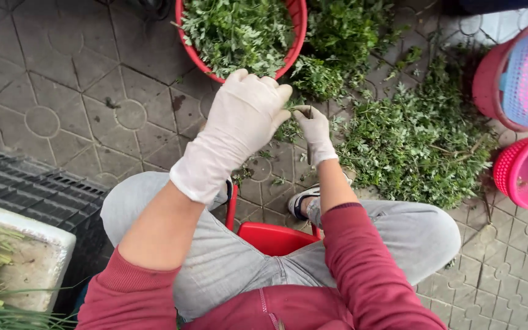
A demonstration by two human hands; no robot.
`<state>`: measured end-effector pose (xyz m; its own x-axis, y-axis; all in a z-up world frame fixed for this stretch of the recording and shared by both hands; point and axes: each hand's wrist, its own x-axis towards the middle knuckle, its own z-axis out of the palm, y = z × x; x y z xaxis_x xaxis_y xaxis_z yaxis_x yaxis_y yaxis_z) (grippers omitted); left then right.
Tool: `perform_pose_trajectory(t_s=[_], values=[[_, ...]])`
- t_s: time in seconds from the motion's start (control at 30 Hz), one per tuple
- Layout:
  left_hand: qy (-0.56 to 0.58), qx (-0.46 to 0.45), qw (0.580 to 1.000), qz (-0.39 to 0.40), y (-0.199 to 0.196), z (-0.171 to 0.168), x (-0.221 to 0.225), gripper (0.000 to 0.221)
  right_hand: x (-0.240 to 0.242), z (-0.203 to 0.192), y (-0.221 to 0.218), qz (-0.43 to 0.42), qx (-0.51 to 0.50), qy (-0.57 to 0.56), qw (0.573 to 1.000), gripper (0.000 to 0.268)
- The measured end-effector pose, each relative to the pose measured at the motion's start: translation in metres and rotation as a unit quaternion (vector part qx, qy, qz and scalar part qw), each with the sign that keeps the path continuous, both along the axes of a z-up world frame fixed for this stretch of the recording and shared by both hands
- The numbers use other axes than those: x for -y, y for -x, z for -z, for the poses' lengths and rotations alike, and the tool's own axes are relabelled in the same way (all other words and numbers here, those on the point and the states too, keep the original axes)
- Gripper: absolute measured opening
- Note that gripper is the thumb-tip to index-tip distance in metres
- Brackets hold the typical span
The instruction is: The person is trimming the stems of leafy greens using a small knife and placing the cleaned greens into a red bowl.
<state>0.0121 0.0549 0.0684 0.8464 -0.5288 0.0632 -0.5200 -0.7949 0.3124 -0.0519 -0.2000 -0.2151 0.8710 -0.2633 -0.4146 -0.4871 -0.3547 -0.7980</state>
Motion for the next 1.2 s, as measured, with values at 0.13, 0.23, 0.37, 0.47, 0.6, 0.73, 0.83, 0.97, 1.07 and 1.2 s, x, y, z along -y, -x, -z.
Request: perform_pose_trajectory(t_s=[0.13,0.23,0.37,0.47,0.6,0.73,0.83,0.97,1.07,1.2], values=[[-0.008,-0.011,1.000,0.028,0.000,0.030,0.026,0.032,0.001,-0.126,0.006,-0.025,-0.004,-0.120,0.992,0.027],[-0.033,-0.084,0.994,0.068,0.012,0.045,0.055,0.058,0.003,-0.177,0.018,-0.011,0.003,-0.220,0.975,0.026],[0.027,-0.152,0.985,0.074,0.021,0.044,0.064,0.037,-0.005,-0.236,0.028,0.041,0.071,-0.293,0.953,0.020],[0.113,-0.175,0.978,0.023,0.022,0.046,0.050,0.013,-0.014,-0.244,0.041,0.085,0.083,-0.289,0.950,0.042],[0.089,-0.211,0.970,-0.080,0.004,0.076,0.034,0.016,-0.041,-0.271,0.055,0.142,0.015,-0.331,0.933,0.082],[0.056,-0.245,0.962,-0.105,0.008,0.069,0.034,0.020,-0.045,-0.219,0.061,0.074,0.070,-0.346,0.933,0.065],[0.056,-0.213,0.973,-0.067,0.018,0.061,0.045,0.022,-0.056,-0.216,0.054,0.076,0.101,-0.397,0.909,0.065],[0.033,-0.129,0.991,-0.016,0.042,0.062,0.056,0.022,-0.056,-0.215,0.036,0.223,0.074,-0.334,0.913,0.030],[0.037,0.021,0.999,-0.025,0.029,0.045,0.044,0.019,-0.019,-0.180,0.023,0.298,0.038,-0.354,0.886,0.046],[-0.029,0.198,0.971,-0.134,-0.020,-0.033,0.004,0.059,-0.010,-0.139,0.034,0.333,-0.068,-0.262,0.903,0.070]])
